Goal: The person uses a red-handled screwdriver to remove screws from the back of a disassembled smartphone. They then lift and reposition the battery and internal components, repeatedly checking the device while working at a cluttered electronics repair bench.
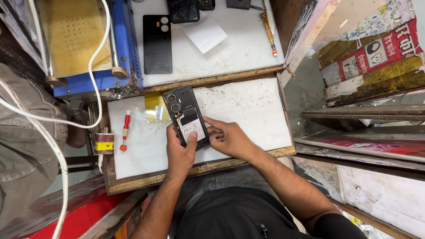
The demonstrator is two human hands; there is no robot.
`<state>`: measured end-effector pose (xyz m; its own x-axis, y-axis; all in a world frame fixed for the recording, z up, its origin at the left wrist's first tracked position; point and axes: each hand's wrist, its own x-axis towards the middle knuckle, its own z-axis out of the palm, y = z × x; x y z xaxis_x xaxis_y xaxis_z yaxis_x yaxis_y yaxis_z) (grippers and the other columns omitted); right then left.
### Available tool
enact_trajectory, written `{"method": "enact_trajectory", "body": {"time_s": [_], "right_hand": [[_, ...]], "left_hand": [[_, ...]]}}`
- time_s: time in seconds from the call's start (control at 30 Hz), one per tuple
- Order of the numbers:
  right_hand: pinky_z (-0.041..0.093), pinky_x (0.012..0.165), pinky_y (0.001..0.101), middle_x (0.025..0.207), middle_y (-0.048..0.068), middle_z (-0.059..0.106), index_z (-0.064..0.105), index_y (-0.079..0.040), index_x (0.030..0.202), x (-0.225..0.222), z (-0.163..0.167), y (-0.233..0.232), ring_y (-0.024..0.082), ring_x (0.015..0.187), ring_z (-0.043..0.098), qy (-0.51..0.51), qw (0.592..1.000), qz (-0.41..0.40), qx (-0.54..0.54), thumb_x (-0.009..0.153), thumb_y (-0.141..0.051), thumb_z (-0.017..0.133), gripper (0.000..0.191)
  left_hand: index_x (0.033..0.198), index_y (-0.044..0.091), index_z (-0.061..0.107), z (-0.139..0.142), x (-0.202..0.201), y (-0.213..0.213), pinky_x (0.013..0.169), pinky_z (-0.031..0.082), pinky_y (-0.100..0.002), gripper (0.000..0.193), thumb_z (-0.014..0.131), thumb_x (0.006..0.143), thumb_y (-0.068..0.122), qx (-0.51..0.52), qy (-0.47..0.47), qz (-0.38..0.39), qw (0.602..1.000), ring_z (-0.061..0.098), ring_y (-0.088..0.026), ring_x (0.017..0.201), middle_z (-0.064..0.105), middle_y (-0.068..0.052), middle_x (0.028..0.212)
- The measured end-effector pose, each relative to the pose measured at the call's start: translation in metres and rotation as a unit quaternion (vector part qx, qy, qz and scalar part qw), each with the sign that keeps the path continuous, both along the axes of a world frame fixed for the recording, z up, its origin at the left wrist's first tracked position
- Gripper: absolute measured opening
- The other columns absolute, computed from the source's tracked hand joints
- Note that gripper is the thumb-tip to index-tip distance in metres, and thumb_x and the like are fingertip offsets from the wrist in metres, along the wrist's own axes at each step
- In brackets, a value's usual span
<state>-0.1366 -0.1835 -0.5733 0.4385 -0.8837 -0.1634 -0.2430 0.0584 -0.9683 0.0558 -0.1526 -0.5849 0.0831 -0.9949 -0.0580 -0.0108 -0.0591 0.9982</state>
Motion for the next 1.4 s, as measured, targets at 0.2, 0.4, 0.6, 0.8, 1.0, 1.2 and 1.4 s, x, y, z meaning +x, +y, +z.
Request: {"method": "enact_trajectory", "body": {"time_s": [0.2,0.4,0.6,0.8,1.0,1.2,1.4], "right_hand": [[0.061,0.064,0.0258,0.078,0.01,0.077,0.057,-0.003,0.142,0.011,0.002,0.005,0.012,0.068,0.074,0.11,0.987,-0.056,-0.099,0.094,-0.007,0.064,0.049],[0.056,0.052,0.0275,0.064,0.009,0.072,0.061,-0.002,0.133,0.017,0.011,0.002,0.014,0.057,0.07,0.111,0.99,-0.082,-0.014,0.1,-0.013,0.059,0.035],[0.06,0.061,0.0272,0.072,0.007,0.073,0.061,0.001,0.133,0.015,0.012,0.001,0.014,0.065,0.073,0.099,0.991,-0.059,-0.071,0.098,-0.009,0.06,0.037],[0.06,0.062,0.0301,0.077,0.009,0.073,0.054,0.006,0.14,0.008,0.012,0.006,0.018,0.067,0.072,0.055,0.989,-0.025,-0.134,0.09,-0.004,0.063,0.052],[0.053,0.049,0.03,0.062,0.005,0.069,0.064,-0.003,0.125,0.023,0.016,0.003,0.014,0.053,0.068,0.109,0.989,-0.102,-0.021,0.1,-0.013,0.059,0.027],[0.051,0.049,0.0322,0.058,0.006,0.065,0.065,-0.003,0.121,0.023,0.016,0.003,0.017,0.049,0.064,0.148,0.982,-0.082,-0.082,0.096,-0.009,0.061,0.027],[0.061,0.062,0.0293,0.076,0.005,0.072,0.051,0.0,0.139,0.019,0.015,0.006,0.016,0.066,0.072,0.153,0.984,-0.014,-0.088,0.086,-0.007,0.066,0.055]], "left_hand": [[0.134,-0.004,0.042,0.002,0.0,0.003,0.083,0.059,-0.029,0.043,0.063,0.099,0.011,0.022,-0.039,-0.02,0.999,0.069,-0.015,0.1,0.07,-0.013,0.113],[0.133,-0.003,0.041,0.0,0.002,0.001,0.08,0.062,-0.029,0.043,0.063,0.098,0.011,0.043,-0.059,-0.039,0.997,0.073,-0.016,0.098,0.071,-0.015,0.11],[0.134,-0.004,0.041,-0.002,0.001,0.002,0.081,0.06,-0.029,0.044,0.063,0.099,0.011,0.022,-0.046,-0.029,0.998,0.072,-0.016,0.1,0.071,-0.016,0.111],[0.133,-0.004,0.042,-0.002,0.003,0.005,0.083,0.06,-0.028,0.043,0.064,0.1,0.013,0.015,-0.031,-0.023,0.999,0.071,-0.015,0.1,0.071,-0.014,0.111],[0.131,-0.003,0.043,0.0,0.007,0.006,0.081,0.059,-0.029,0.042,0.065,0.097,0.01,0.005,-0.075,-0.039,0.996,0.071,-0.015,0.097,0.072,-0.013,0.108],[0.132,-0.002,0.043,0.0,0.007,0.009,0.079,0.059,-0.029,0.043,0.064,0.097,0.01,0.025,-0.053,-0.033,0.998,0.071,-0.015,0.096,0.072,-0.013,0.108],[0.135,-0.003,0.041,-0.003,0.01,0.009,0.084,0.06,-0.03,0.044,0.063,0.099,0.01,0.025,-0.005,-0.035,0.999,0.07,-0.016,0.102,0.069,-0.014,0.113]]}}
